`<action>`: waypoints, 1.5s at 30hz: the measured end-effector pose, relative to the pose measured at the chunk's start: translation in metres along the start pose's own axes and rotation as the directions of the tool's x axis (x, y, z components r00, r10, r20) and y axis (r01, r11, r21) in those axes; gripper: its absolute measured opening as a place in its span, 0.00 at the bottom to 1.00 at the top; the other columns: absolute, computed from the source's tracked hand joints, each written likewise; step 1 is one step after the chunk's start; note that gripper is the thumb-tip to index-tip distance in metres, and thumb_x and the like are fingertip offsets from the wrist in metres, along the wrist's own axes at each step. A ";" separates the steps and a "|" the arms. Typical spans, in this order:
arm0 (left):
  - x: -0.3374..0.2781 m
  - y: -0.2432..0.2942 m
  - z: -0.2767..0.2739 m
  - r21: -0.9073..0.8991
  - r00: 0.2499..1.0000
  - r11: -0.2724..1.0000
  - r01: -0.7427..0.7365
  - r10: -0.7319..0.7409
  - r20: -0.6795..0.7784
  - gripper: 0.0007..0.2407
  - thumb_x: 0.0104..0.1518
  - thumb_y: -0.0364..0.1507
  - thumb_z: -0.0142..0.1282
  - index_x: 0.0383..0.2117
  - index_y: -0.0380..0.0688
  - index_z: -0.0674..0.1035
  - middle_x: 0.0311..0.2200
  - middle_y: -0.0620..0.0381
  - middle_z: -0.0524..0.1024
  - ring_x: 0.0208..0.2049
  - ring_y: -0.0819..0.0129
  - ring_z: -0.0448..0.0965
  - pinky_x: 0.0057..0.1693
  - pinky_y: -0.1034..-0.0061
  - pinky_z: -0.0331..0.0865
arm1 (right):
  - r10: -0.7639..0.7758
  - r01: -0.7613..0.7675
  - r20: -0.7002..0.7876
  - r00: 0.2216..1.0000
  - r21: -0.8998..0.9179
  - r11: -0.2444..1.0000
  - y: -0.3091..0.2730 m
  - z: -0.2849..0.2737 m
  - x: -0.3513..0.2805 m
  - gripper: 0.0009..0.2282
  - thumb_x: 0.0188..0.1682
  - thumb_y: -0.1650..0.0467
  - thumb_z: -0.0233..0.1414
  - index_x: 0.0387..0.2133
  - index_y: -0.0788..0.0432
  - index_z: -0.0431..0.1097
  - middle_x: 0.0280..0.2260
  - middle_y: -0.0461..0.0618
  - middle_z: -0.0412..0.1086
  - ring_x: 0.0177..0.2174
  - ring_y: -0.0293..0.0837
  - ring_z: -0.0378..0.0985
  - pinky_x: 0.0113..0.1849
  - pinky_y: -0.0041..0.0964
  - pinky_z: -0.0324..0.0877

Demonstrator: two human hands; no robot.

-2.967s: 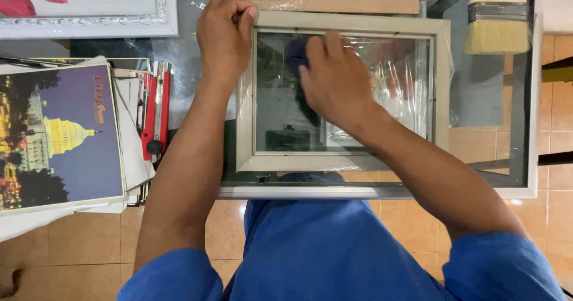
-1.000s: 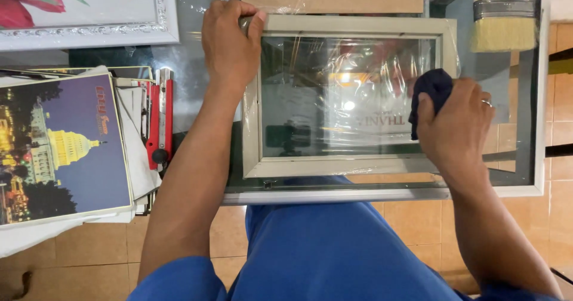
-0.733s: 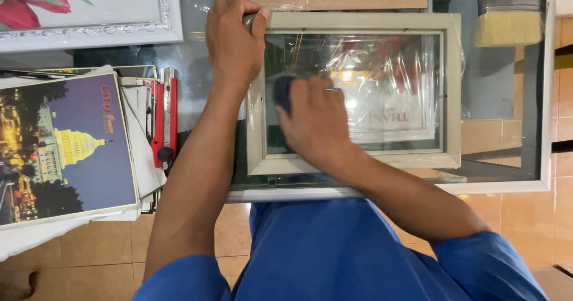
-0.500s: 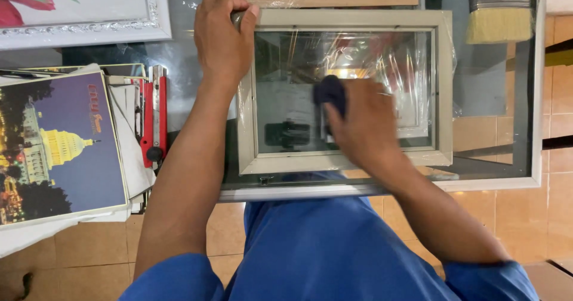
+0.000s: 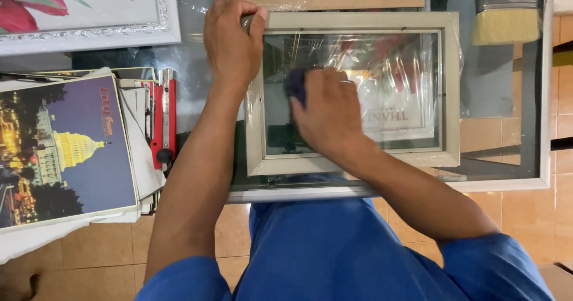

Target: Clean the glass and frame of a picture frame using a large brush and a cloth.

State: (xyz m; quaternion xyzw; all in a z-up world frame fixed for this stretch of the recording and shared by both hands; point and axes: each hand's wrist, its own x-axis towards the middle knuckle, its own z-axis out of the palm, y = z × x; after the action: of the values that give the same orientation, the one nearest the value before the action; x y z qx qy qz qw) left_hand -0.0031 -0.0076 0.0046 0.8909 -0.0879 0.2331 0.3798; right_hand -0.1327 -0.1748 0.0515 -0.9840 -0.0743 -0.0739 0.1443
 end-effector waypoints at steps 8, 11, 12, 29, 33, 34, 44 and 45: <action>-0.001 0.001 -0.004 -0.029 1.000 0.999 -0.024 0.024 -0.008 0.05 0.59 0.29 0.65 0.31 0.43 0.81 0.32 0.56 0.72 0.35 0.61 0.72 0.43 0.68 0.69 | 0.046 -0.050 0.054 0.997 0.087 0.995 0.054 -0.031 -0.006 0.13 0.50 0.70 0.58 0.43 0.67 0.68 0.37 0.62 0.69 0.35 0.57 0.72 0.38 0.52 0.68; 0.000 -0.002 -0.003 0.000 1.000 1.000 -0.013 0.013 0.002 0.06 0.59 0.30 0.66 0.31 0.43 0.81 0.31 0.55 0.72 0.35 0.59 0.73 0.44 0.66 0.69 | 0.059 -0.065 -0.096 0.994 -0.069 0.996 0.121 -0.058 -0.041 0.12 0.54 0.75 0.60 0.45 0.69 0.66 0.37 0.63 0.68 0.33 0.57 0.72 0.37 0.51 0.67; 0.001 0.000 -0.003 0.003 1.000 1.000 -0.011 0.011 0.000 0.06 0.59 0.30 0.66 0.31 0.43 0.81 0.31 0.55 0.72 0.35 0.59 0.73 0.44 0.66 0.69 | 0.055 -0.062 -0.094 0.994 -0.067 0.996 0.127 -0.063 -0.043 0.12 0.54 0.75 0.60 0.45 0.69 0.66 0.37 0.63 0.68 0.33 0.57 0.72 0.37 0.51 0.67; -0.001 -0.008 0.000 -0.043 0.998 0.999 0.022 -0.025 -0.055 0.03 0.58 0.26 0.58 0.33 0.44 0.82 0.30 0.56 0.75 0.32 0.58 0.76 0.41 0.66 0.70 | -0.460 0.461 -0.033 0.887 0.009 0.887 0.008 0.006 0.096 0.13 0.47 0.72 0.62 0.43 0.59 0.68 0.42 0.58 0.64 0.38 0.60 0.74 0.37 0.51 0.71; -0.001 -0.010 0.000 -0.056 0.997 0.998 -0.009 0.005 -0.072 0.02 0.58 0.27 0.59 0.31 0.44 0.82 0.29 0.57 0.74 0.29 0.61 0.74 0.38 0.67 0.69 | -0.494 0.495 0.062 0.867 -0.006 0.869 0.006 -0.009 0.075 0.11 0.49 0.70 0.61 0.42 0.59 0.69 0.42 0.57 0.63 0.37 0.58 0.74 0.38 0.50 0.71; -0.001 -0.010 -0.001 -0.056 0.999 0.998 -0.009 0.006 -0.053 0.03 0.58 0.28 0.59 0.30 0.44 0.82 0.29 0.56 0.74 0.29 0.60 0.74 0.39 0.66 0.69 | -0.507 0.506 0.190 0.841 0.058 0.861 0.004 -0.015 0.061 0.11 0.50 0.70 0.58 0.44 0.59 0.69 0.40 0.56 0.63 0.34 0.55 0.73 0.33 0.48 0.72; 0.000 -0.006 -0.001 -0.033 1.000 0.999 0.018 -0.018 -0.009 0.02 0.58 0.26 0.58 0.31 0.43 0.81 0.31 0.54 0.74 0.33 0.58 0.74 0.42 0.66 0.70 | -0.408 0.390 0.322 0.854 0.123 0.913 0.006 -0.020 0.051 0.13 0.50 0.69 0.56 0.46 0.58 0.68 0.39 0.56 0.66 0.24 0.54 0.75 0.23 0.46 0.72; 0.000 -0.007 0.000 -0.033 1.000 0.999 0.018 -0.018 -0.004 0.02 0.58 0.26 0.58 0.31 0.43 0.81 0.31 0.54 0.74 0.33 0.58 0.74 0.42 0.66 0.70 | -0.405 0.385 0.323 0.856 0.125 0.914 0.006 -0.014 0.066 0.13 0.50 0.69 0.56 0.46 0.58 0.68 0.39 0.56 0.66 0.24 0.54 0.75 0.23 0.46 0.72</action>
State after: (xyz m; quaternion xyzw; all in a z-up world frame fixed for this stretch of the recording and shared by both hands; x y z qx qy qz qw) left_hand -0.0005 -0.0029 0.0004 0.8848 -0.0831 0.2300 0.3967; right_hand -0.0684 -0.1764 0.0738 -0.9410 -0.3004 0.0721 0.1381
